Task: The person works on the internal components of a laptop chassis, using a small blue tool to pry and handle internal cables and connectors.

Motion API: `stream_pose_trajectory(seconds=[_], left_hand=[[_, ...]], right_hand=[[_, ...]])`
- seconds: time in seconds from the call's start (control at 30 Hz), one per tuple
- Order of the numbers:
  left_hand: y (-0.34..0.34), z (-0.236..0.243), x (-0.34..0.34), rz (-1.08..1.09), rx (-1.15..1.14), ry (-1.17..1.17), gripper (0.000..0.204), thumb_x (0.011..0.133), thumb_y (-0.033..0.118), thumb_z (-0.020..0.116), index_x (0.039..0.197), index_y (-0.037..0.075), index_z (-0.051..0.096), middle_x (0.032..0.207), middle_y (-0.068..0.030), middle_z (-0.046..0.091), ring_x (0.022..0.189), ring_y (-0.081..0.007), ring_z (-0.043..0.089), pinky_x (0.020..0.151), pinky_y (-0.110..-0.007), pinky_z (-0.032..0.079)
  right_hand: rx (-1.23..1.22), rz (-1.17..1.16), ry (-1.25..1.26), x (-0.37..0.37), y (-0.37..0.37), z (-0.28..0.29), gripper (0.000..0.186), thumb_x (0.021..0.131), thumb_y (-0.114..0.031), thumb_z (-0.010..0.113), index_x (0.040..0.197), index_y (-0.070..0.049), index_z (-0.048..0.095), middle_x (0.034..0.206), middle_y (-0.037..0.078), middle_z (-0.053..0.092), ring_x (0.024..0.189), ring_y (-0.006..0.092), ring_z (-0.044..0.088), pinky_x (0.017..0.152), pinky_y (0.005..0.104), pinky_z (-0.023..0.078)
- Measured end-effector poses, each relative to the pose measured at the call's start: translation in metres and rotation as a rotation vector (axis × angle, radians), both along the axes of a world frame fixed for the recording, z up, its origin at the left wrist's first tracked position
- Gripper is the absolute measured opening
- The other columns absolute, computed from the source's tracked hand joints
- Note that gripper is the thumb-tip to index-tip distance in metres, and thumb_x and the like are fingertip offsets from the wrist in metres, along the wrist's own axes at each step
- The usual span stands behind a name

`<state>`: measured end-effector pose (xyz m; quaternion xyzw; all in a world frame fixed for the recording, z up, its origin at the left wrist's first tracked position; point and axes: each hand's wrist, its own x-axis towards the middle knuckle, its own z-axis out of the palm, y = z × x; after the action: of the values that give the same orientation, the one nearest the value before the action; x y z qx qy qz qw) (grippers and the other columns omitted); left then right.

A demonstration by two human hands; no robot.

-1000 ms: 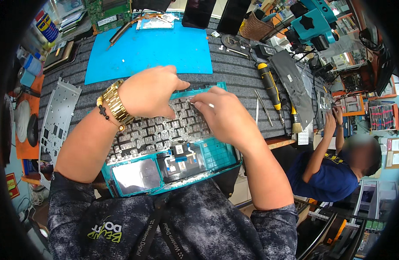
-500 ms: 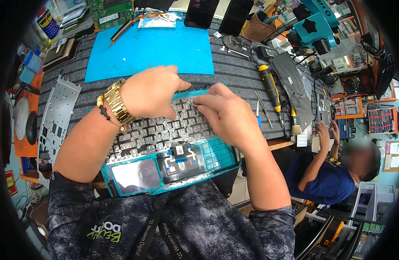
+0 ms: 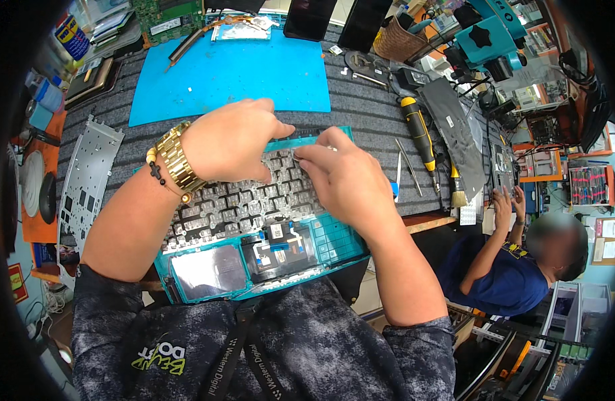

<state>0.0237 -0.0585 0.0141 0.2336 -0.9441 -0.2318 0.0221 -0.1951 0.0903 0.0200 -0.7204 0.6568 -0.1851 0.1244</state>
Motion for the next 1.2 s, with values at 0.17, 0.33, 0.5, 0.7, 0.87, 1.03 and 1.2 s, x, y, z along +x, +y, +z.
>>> stream_pose_trajectory(seconds=[0.17, 0.33, 0.5, 0.7, 0.87, 1.03, 1.2], left_hand=[[-0.006, -0.003, -0.002, -0.039, 0.004, 0.021, 0.084, 0.078, 0.028, 0.111, 0.155, 0.007, 0.086, 0.129, -0.0234, 0.08, 0.126, -0.0436, 0.079, 0.11, -0.053, 0.066], [-0.003, -0.006, -0.002, -0.037, -0.043, 0.014, 0.085, 0.077, 0.028, 0.111, 0.155, 0.007, 0.086, 0.128, -0.0234, 0.08, 0.124, -0.044, 0.08, 0.109, -0.053, 0.067], [-0.001, -0.001, 0.003, 0.005, -0.009, 0.046, 0.08, 0.078, 0.028, 0.112, 0.152, 0.006, 0.087, 0.133, -0.022, 0.082, 0.127, -0.0433, 0.081, 0.11, -0.053, 0.068], [-0.004, 0.005, 0.002, 0.009, 0.046, -0.01, 0.086, 0.079, 0.029, 0.111, 0.158, 0.006, 0.085, 0.134, -0.0221, 0.08, 0.129, -0.0437, 0.079, 0.112, -0.053, 0.067], [-0.001, 0.001, 0.004, 0.018, 0.0, 0.028, 0.085, 0.081, 0.029, 0.109, 0.159, 0.005, 0.084, 0.132, -0.022, 0.079, 0.13, -0.0435, 0.078, 0.112, -0.053, 0.067], [0.003, -0.002, 0.007, -0.001, -0.064, 0.088, 0.089, 0.08, 0.037, 0.112, 0.157, 0.003, 0.084, 0.128, -0.0206, 0.078, 0.128, -0.0433, 0.078, 0.109, -0.052, 0.066], [0.01, -0.001, 0.004, 0.013, -0.124, 0.036, 0.096, 0.075, 0.046, 0.116, 0.155, 0.004, 0.083, 0.13, -0.0205, 0.078, 0.128, -0.0443, 0.078, 0.11, -0.054, 0.066]], right_hand=[[-0.075, -0.01, 0.063, 0.008, 0.003, -0.009, 0.017, 0.113, -0.018, 0.083, 0.128, -0.015, 0.09, 0.12, 0.013, 0.078, 0.098, 0.046, 0.083, 0.085, 0.0595, 0.066], [-0.045, -0.044, 0.063, 0.013, 0.004, -0.007, 0.016, 0.114, -0.019, 0.081, 0.128, -0.013, 0.088, 0.119, 0.013, 0.078, 0.103, 0.0465, 0.082, 0.087, 0.0599, 0.066], [0.086, 0.046, -0.028, -0.007, -0.013, 0.011, 0.019, 0.115, -0.018, 0.081, 0.131, -0.013, 0.089, 0.12, 0.014, 0.079, 0.111, 0.0444, 0.081, 0.095, 0.0557, 0.064], [0.1, -0.004, -0.045, -0.01, 0.009, 0.025, 0.02, 0.116, -0.019, 0.082, 0.132, -0.013, 0.091, 0.122, 0.013, 0.08, 0.108, 0.0429, 0.082, 0.094, 0.053, 0.064], [0.055, -0.022, -0.138, -0.018, 0.049, 0.031, 0.018, 0.112, -0.011, 0.086, 0.129, -0.012, 0.092, 0.116, 0.014, 0.078, 0.102, 0.04, 0.082, 0.09, 0.0484, 0.065], [0.047, -0.041, -0.124, -0.015, 0.087, 0.022, 0.023, 0.109, -0.01, 0.089, 0.131, -0.015, 0.091, 0.122, 0.01, 0.081, 0.1, 0.038, 0.084, 0.087, 0.0487, 0.067], [0.038, -0.08, -0.078, -0.002, 0.099, 0.011, 0.022, 0.107, -0.012, 0.09, 0.129, -0.016, 0.091, 0.129, 0.007, 0.083, 0.095, 0.0388, 0.086, 0.082, 0.0526, 0.067]])
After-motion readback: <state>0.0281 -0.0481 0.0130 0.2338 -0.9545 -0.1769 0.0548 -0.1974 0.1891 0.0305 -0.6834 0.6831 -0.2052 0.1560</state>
